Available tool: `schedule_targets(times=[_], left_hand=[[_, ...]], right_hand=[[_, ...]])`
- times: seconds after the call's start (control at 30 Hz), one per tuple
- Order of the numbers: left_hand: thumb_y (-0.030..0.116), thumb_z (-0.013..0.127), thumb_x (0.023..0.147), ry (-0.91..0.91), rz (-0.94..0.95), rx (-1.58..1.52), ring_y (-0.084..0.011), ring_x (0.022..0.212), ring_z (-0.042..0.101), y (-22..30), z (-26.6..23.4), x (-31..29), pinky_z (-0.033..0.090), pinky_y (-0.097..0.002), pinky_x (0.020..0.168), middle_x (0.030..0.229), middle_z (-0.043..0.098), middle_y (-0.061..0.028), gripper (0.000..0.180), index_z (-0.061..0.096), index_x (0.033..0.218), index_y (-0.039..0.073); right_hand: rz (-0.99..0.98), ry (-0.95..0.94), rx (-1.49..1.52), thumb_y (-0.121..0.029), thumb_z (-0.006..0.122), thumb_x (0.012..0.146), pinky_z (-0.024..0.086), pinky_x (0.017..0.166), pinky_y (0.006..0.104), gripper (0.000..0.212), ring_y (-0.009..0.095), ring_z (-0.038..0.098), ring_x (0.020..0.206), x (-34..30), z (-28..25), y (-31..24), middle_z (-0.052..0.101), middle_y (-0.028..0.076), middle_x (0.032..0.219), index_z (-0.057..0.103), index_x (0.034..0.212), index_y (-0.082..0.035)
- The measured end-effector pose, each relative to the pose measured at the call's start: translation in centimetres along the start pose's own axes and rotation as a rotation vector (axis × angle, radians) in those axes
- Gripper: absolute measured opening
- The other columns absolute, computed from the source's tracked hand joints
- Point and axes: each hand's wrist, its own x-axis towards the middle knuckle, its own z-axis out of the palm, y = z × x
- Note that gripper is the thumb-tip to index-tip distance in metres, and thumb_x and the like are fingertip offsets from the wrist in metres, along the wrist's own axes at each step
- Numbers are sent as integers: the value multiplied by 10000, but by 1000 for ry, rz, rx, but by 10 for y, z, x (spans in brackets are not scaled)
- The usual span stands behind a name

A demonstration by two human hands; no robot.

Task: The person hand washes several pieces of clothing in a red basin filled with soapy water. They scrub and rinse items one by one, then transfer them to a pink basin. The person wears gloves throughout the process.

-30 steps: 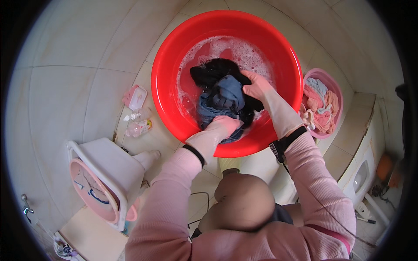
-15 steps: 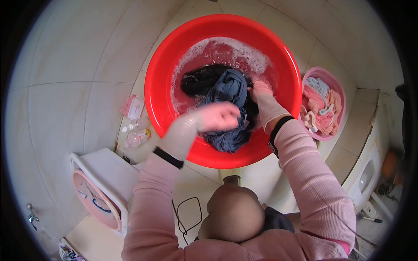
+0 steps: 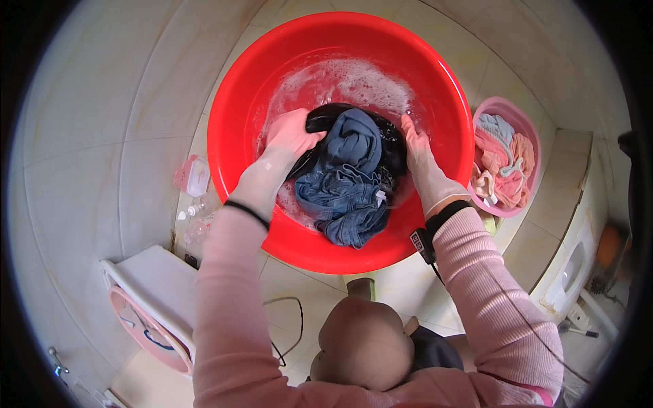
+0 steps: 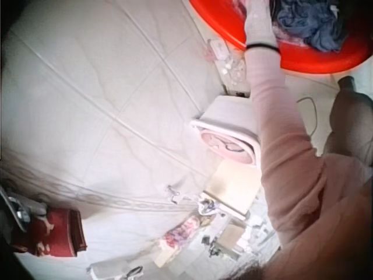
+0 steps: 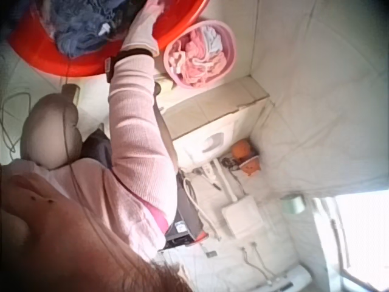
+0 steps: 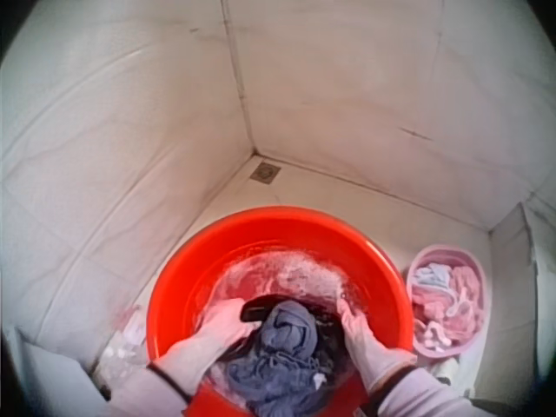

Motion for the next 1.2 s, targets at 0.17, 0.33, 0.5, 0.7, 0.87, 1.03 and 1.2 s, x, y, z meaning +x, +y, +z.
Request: schedule_targets(times=[0.17,0.33,0.5,0.7,0.87,1.03,1.2], left_hand=[[196,812,729,207,-301,-451,-165,702,655,23,-60,-75,508,-313,669,809,674,-113,300,675,937,28],[59,832,735,551,-366,-598,-125,812,636,29,-93,-103,521,-263,749,913,686,-71,424,607,1082,-33],[-24,774,747,708,-211,-710,-181,874,662,27,-94,-113,522,-304,862,991,691,-110,712,465,1383,56],[253,695,843,229,-227,17,-392,884,660,13,-56,-115,521,-448,810,966,679,-193,838,235,1543,225],[376,572,918,-271,-219,285,-416,887,656,-4,8,-90,530,-482,779,1027,656,-267,737,232,1509,96],[239,558,904,-656,111,749,-349,946,691,17,66,-80,577,-497,663,1140,664,-243,521,496,1381,37],[173,576,847,-985,242,688,-352,1141,620,62,75,-76,571,-550,620,1297,610,-195,357,710,1146,33]], right_hand=[[658,-143,465,-456,511,981,530,766,306,612,266,601,955,13,-7,17,608,186,1084,476,1228,102],[786,-319,811,-382,576,969,562,731,335,584,269,605,942,-6,13,36,586,207,1117,417,1314,61],[263,-524,-180,-248,833,790,516,800,353,660,219,625,944,-60,37,-9,641,117,1085,487,1306,-27],[100,-383,-297,-103,790,779,479,745,315,346,145,587,827,-95,59,-104,643,44,885,613,1067,-33],[-59,-332,-310,-60,768,758,490,793,314,269,161,602,840,-118,68,-160,652,49,912,652,994,-6],[-278,-294,-522,-128,809,707,497,867,311,398,214,615,951,-130,80,-195,614,111,1043,663,1047,19],[-583,-302,-513,-116,810,703,511,863,316,397,225,636,948,-145,87,-219,630,136,1059,669,1057,-2]])
